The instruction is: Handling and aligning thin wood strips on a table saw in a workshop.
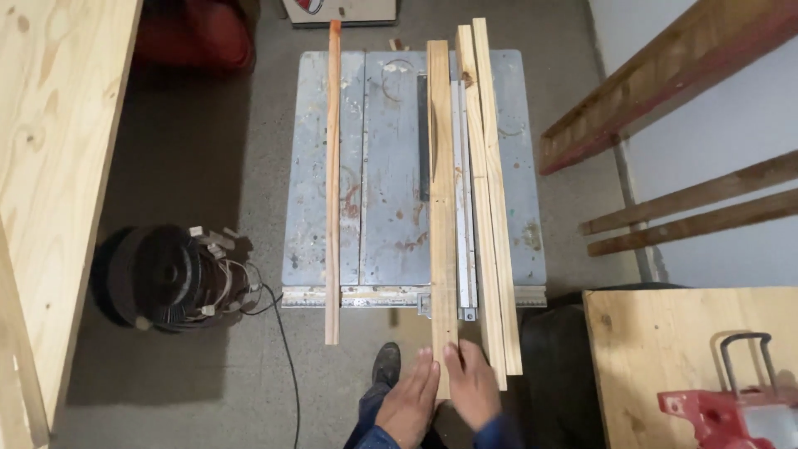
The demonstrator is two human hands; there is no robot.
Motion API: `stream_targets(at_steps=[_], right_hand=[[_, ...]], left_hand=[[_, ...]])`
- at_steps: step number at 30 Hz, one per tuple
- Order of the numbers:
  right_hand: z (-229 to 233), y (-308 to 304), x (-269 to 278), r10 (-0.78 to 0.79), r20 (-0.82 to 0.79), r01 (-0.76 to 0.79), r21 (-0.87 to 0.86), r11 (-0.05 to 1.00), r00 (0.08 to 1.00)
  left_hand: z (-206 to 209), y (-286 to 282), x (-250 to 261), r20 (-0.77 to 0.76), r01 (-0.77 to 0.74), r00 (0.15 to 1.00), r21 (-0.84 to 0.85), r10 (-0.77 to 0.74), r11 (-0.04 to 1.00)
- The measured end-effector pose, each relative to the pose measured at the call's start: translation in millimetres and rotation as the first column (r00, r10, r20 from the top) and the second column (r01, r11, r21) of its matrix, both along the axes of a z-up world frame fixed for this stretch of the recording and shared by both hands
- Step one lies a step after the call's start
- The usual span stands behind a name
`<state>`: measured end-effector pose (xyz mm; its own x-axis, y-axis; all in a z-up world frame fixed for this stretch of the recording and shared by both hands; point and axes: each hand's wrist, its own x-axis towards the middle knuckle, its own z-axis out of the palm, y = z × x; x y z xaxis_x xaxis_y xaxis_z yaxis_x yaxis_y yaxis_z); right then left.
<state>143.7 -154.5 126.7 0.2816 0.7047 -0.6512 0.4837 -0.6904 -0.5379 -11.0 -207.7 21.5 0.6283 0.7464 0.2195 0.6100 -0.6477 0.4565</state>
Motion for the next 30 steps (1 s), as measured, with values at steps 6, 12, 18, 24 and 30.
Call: stream_targets(at_steps=[6,12,18,24,30], right_hand=[[7.4,72.3,41.2,0.227,0.550,-0.594,0.719,0.362,0.804],[-40.4,169.2,32.9,0.314,0.687,-0.675,0.345,0.653,0.655],[-55.1,163.3,35.0,0.201,0.794,-0.730,0.386,0.564,0.574],[-48.2,164.5,34.5,0.256,0.800,-0.746,0.321,0.583,0.543],[-48.0,162.0,34.5,0.200,0.780,-0.740,0.430,0.517,0.593]], left_hand=[[13.4,3.2,6.3,-0.072,0.050,0.996,0.019,-0.049,0.999],[34.1,10.8,3.8,-0.372,0.148,0.927,0.222,-0.057,0.964],[28.8,10.9,5.3,-0.257,0.080,0.966,0.156,-0.037,0.984],[41.2,29.8,3.9,-0.178,0.085,0.982,0.113,-0.064,0.990],[39.5,41.9,5.6,-0.085,0.059,0.995,0.095,-0.051,0.994]])
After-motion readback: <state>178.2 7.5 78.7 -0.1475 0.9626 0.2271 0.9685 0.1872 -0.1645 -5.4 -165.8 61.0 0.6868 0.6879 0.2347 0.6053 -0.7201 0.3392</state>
